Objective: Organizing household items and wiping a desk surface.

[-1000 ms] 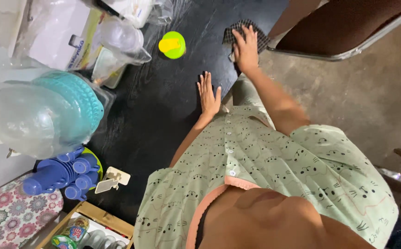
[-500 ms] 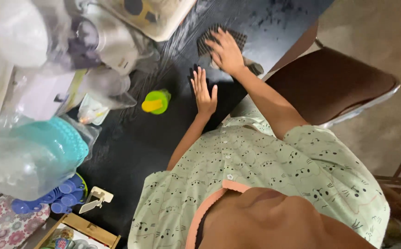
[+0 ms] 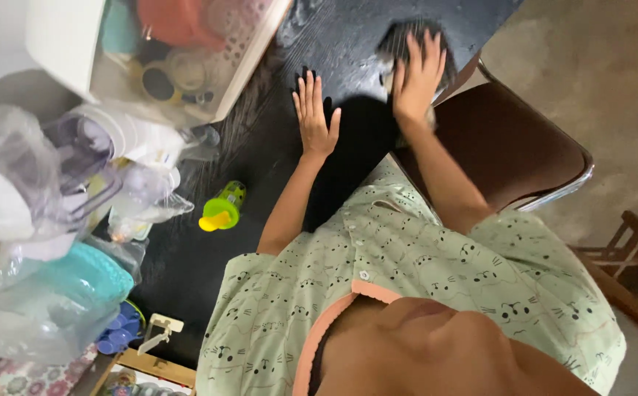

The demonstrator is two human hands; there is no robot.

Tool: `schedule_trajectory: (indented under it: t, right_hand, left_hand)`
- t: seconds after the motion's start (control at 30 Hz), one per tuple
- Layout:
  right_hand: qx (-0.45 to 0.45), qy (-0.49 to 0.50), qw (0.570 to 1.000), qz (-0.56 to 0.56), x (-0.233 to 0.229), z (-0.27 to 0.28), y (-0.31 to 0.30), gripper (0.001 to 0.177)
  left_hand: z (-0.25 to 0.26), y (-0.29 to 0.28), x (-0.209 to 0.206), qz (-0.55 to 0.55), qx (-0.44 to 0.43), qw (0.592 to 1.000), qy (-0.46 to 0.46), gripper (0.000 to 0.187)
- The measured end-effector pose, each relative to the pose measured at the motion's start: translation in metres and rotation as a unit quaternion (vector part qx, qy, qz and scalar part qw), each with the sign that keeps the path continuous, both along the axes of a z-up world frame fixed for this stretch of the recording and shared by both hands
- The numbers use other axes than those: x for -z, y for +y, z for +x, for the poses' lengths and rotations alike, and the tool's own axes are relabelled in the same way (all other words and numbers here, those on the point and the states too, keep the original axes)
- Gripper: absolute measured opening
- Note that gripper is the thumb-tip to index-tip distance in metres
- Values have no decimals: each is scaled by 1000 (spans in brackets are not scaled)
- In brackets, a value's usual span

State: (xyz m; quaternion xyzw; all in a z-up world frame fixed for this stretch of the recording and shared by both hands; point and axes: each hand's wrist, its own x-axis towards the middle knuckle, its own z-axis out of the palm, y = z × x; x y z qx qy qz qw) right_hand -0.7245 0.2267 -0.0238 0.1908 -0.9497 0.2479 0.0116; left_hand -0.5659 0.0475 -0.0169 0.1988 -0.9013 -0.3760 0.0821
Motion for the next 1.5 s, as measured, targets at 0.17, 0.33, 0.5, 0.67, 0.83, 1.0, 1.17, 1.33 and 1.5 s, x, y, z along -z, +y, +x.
schedule_trajectory:
  t: [0.17,0.33,0.5,0.67,0.83,1.0,1.17,1.33,1.5]
  right_hand:
    - [-78,-32,996,-22,18,90,2,57]
    - [-218,-50,973,-64,-4,40,-40,53]
    - [-217,-18,976,-5,30,-27,-25,51]
    - [-146,-17,989,-31,-10,-22,1,49]
    - [-112,-45,991,-56,-20,11,-1,52]
    - [-165,-74,980,-77,4,-11,-31,54]
    - [-88,-227,933,-265,43,-91,-81,37]
    - [-34,-329,818,-470,66,-145,-135,58]
    - [74,-430,822,-365,6,-155,-197,82]
  left_hand:
    - [-28,1,4,29,22,999,-5,75]
    - [-40,-7,11,37,16,999,-13,74]
    - [-43,-7,12,25,23,999,-4,74]
    - [-32,-4,2,33,11,999,-30,74]
    - [-12,-2,-16,92,-22,995,43,69]
    - [6,-14,-33,86,-86,986,112,63]
    - [34,-40,-34,-20,-218,954,205,52]
    - [46,-76,-26,-26,-451,863,227,58]
    - [49,-103,-3,184,-533,783,263,69]
